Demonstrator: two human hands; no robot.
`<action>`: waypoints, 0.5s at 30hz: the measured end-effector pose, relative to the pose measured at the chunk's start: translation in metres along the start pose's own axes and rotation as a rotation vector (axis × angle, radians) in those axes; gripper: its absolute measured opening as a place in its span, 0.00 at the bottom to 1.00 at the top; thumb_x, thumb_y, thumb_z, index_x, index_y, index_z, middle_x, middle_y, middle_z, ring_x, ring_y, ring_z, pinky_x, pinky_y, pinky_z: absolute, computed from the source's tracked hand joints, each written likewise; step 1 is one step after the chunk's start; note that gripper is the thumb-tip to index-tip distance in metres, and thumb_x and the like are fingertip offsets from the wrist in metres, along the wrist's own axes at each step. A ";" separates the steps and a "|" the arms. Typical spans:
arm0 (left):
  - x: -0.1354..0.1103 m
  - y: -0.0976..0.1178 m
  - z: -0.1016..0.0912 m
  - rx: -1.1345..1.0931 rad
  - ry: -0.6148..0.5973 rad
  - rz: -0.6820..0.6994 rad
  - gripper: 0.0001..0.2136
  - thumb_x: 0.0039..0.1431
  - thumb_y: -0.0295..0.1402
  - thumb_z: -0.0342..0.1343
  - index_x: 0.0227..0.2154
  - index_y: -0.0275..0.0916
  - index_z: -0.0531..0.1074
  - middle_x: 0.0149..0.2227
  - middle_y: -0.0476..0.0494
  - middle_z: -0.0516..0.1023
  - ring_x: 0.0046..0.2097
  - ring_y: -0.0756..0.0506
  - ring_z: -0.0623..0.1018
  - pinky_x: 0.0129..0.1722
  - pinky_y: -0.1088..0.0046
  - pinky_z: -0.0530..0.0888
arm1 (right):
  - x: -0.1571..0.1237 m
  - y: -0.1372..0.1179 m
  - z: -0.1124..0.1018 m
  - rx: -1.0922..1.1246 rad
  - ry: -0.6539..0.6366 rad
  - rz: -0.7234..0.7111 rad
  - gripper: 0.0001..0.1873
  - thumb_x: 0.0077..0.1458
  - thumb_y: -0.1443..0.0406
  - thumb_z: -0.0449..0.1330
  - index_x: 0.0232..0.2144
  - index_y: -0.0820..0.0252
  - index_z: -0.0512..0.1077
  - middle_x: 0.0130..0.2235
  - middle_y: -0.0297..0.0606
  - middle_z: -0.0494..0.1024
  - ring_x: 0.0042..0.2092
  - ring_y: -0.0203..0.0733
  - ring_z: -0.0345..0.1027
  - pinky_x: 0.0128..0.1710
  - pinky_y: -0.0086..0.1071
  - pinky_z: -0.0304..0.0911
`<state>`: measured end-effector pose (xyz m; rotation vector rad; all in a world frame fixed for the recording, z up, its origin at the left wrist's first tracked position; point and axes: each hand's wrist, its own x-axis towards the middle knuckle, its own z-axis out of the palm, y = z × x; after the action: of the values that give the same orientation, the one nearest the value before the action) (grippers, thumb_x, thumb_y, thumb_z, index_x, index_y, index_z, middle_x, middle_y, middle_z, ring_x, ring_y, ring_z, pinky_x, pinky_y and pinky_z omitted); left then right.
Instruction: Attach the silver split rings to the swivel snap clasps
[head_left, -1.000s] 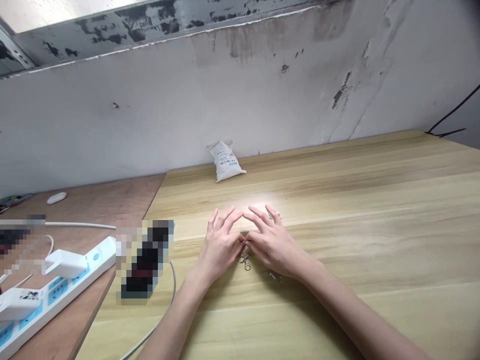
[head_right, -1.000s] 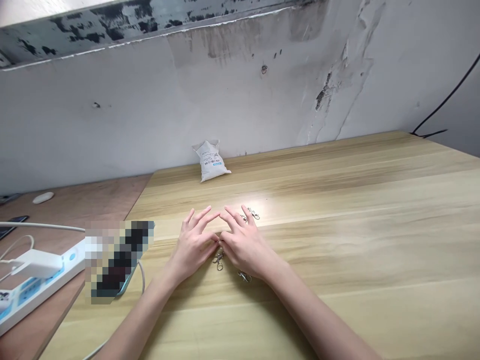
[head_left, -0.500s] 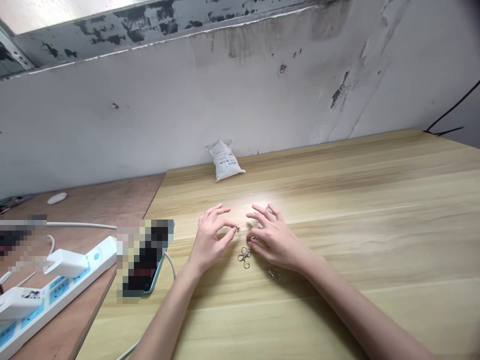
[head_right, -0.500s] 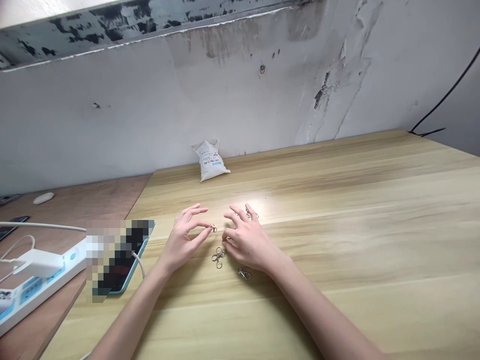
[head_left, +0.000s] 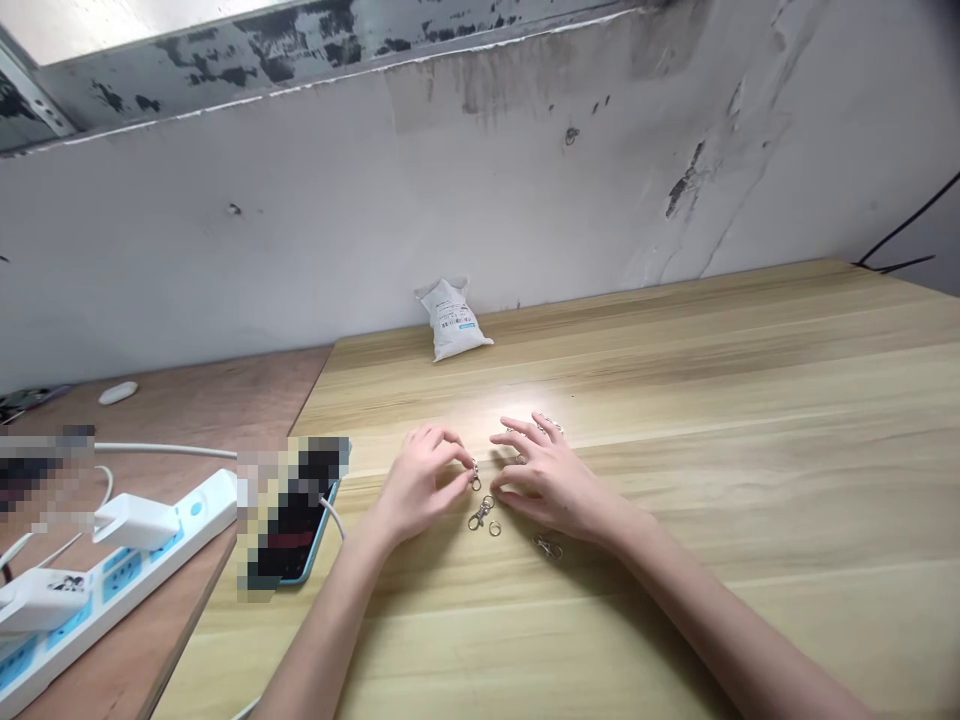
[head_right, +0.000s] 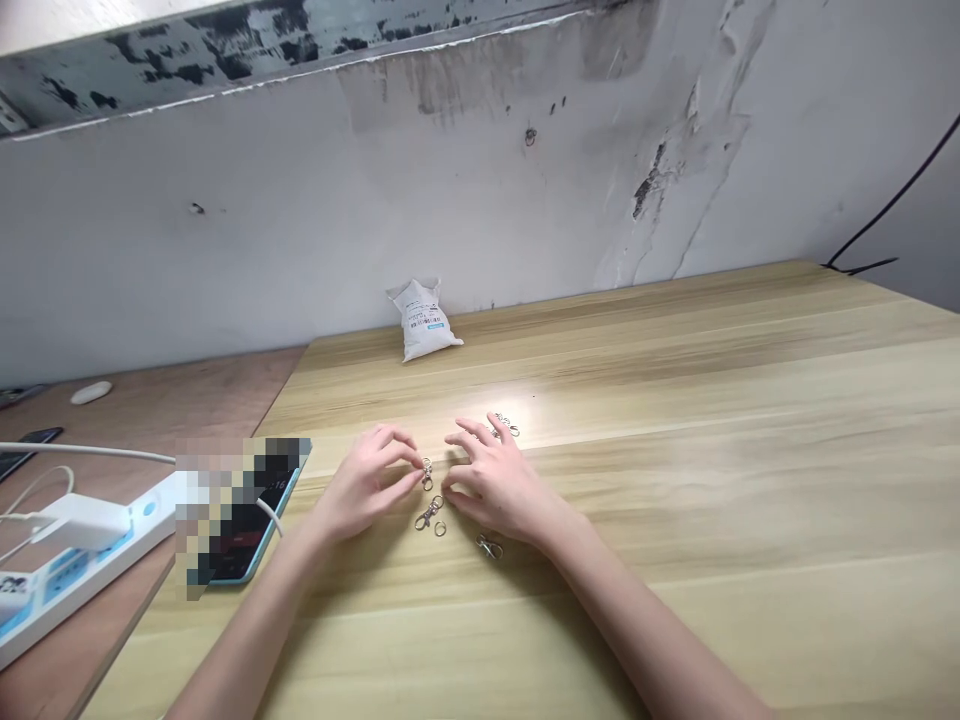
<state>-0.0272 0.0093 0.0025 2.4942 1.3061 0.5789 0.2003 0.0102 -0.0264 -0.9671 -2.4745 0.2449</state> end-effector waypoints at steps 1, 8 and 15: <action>0.000 0.002 -0.002 -0.023 -0.055 0.024 0.04 0.62 0.33 0.56 0.35 0.43 0.75 0.40 0.46 0.73 0.46 0.44 0.72 0.51 0.62 0.66 | 0.000 0.000 0.000 0.008 -0.002 -0.007 0.07 0.61 0.60 0.59 0.36 0.48 0.79 0.55 0.40 0.71 0.65 0.55 0.53 0.62 0.61 0.44; 0.000 0.008 0.004 -0.042 -0.225 0.029 0.03 0.57 0.35 0.62 0.32 0.43 0.76 0.35 0.47 0.71 0.43 0.45 0.70 0.46 0.66 0.67 | 0.001 -0.004 0.004 0.035 0.020 -0.028 0.09 0.61 0.61 0.60 0.32 0.49 0.80 0.52 0.41 0.74 0.63 0.55 0.56 0.61 0.61 0.46; -0.001 0.001 -0.012 -0.052 -0.230 -0.061 0.07 0.55 0.38 0.63 0.34 0.43 0.75 0.36 0.47 0.73 0.42 0.44 0.71 0.45 0.65 0.67 | 0.002 -0.003 0.007 0.005 0.068 -0.038 0.08 0.60 0.63 0.61 0.31 0.49 0.80 0.50 0.39 0.75 0.62 0.52 0.58 0.62 0.59 0.47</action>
<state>-0.0329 0.0086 0.0131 2.3864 1.2572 0.2969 0.1937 0.0093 -0.0308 -0.9105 -2.4270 0.2019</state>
